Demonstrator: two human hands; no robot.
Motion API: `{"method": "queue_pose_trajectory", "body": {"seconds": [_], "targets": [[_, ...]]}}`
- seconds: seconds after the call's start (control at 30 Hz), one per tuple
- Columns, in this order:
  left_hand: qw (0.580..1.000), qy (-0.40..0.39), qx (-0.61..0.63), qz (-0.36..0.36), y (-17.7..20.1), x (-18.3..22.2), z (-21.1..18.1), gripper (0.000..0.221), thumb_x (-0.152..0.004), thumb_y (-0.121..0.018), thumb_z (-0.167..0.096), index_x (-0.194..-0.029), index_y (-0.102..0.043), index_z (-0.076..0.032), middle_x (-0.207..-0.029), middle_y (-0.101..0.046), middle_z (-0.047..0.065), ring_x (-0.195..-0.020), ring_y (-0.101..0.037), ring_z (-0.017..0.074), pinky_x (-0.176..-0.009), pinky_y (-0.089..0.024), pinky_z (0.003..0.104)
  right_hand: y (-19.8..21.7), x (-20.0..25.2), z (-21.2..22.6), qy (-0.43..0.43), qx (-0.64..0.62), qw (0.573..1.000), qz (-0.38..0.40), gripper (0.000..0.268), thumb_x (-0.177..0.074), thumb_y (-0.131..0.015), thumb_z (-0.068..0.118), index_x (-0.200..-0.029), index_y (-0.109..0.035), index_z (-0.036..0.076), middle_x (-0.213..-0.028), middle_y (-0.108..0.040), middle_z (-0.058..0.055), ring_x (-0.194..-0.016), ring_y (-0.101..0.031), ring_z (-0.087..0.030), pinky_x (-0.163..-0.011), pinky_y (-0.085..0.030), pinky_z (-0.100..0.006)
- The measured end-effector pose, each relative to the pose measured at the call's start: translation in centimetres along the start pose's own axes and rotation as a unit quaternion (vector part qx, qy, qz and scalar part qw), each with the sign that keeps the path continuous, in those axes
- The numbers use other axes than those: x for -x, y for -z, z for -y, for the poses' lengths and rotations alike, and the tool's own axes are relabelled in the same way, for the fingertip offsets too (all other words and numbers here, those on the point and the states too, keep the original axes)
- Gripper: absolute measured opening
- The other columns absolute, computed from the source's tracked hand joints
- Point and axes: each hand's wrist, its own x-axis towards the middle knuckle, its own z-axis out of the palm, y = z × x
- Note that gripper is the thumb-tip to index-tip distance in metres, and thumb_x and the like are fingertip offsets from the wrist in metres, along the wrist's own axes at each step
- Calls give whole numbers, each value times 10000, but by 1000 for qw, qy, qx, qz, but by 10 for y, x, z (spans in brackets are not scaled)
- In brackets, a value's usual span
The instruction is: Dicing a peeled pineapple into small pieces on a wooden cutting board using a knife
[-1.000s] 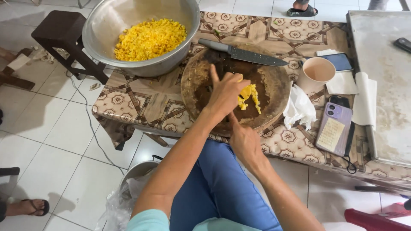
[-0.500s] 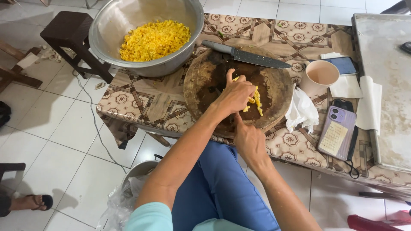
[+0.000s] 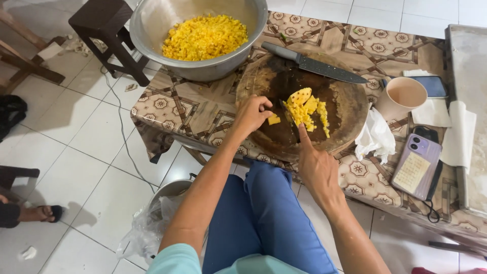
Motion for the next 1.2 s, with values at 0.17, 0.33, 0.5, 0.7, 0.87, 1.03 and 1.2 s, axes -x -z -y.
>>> {"method": "queue_pose_trajectory", "body": {"seconds": [0.17, 0.33, 0.5, 0.7, 0.87, 1.03, 1.2], "targets": [[997, -12, 59, -53, 13, 29, -26, 127, -817, -791, -211, -942, -771, -195, -849, -689, 3, -974, -678, 230, -980, -431, 395, -15, 2, 2, 16, 42, 999, 10, 575, -1033, -362, 77, -1596, -335, 190, -567, -616, -63, -401, -486, -144, -415, -402, -256], [995, -28, 38, -91, -16, 24, -8, 109, -845, -792, -204, -945, -758, -177, -848, -653, -27, -977, -635, 182, -1050, -301, 435, -18, 8, 20, 14, 70, 997, 26, 581, -1026, -354, 56, -1599, -307, 141, -597, -623, -51, -442, -492, -131, -445, -428, -245], [991, -60, 34, -118, -28, 21, 1, 56, -864, -776, -167, -889, -727, -178, -869, -651, -30, -999, -615, 179, -1050, -256, 440, -29, 8, 24, 25, 131, 991, 25, 687, -938, -405, 0, -1601, -284, 135, -619, -647, -67, -466, -543, -130, -455, -470, -277], [988, -97, 9, -123, -36, 14, 12, 92, -874, -746, -121, -818, -697, -175, -829, -653, -43, -978, -614, 163, -1064, -230, 465, -37, 8, 33, 39, 197, 979, 19, 725, -901, -437, -2, -1597, -263, 99, -610, -652, -79, -470, -593, -150, -452, -511, -308], [985, -97, 21, -139, -47, 12, 15, 108, -874, -743, -136, -799, -678, -178, -805, -641, -41, -960, -610, 160, -1063, -227, 463, -54, -12, 25, 57, 187, 981, 6, 708, -913, -436, 10, -1598, -268, 79, -630, -666, -130, -502, -640, -209, -462, -543, -356], [980, -102, 1, -171, -61, 5, 25, 123, -896, -746, -204, -802, -667, -211, -811, -630, -63, -949, -602, 116, -1071, -208, 446, -48, -18, 25, 64, 181, 981, -3, 705, -930, -441, 18, -1607, -251, 74, -680, -686, -192, -555, -689, -257, -492, -575, -392], [989, -34, 10, -147, -25, 46, -16, 84, -1009, -655, -221, -1048, -727, -204, -951, -675, -28, -1017, -603, 122, -1087, -240, 510, -11, -19, 22, -14, -117, 992, 49, 516, -1023, -435, 159, -1539, -434, 176, -998, -722, -291, -770, -750, -361, -619, -599, -498]]}}
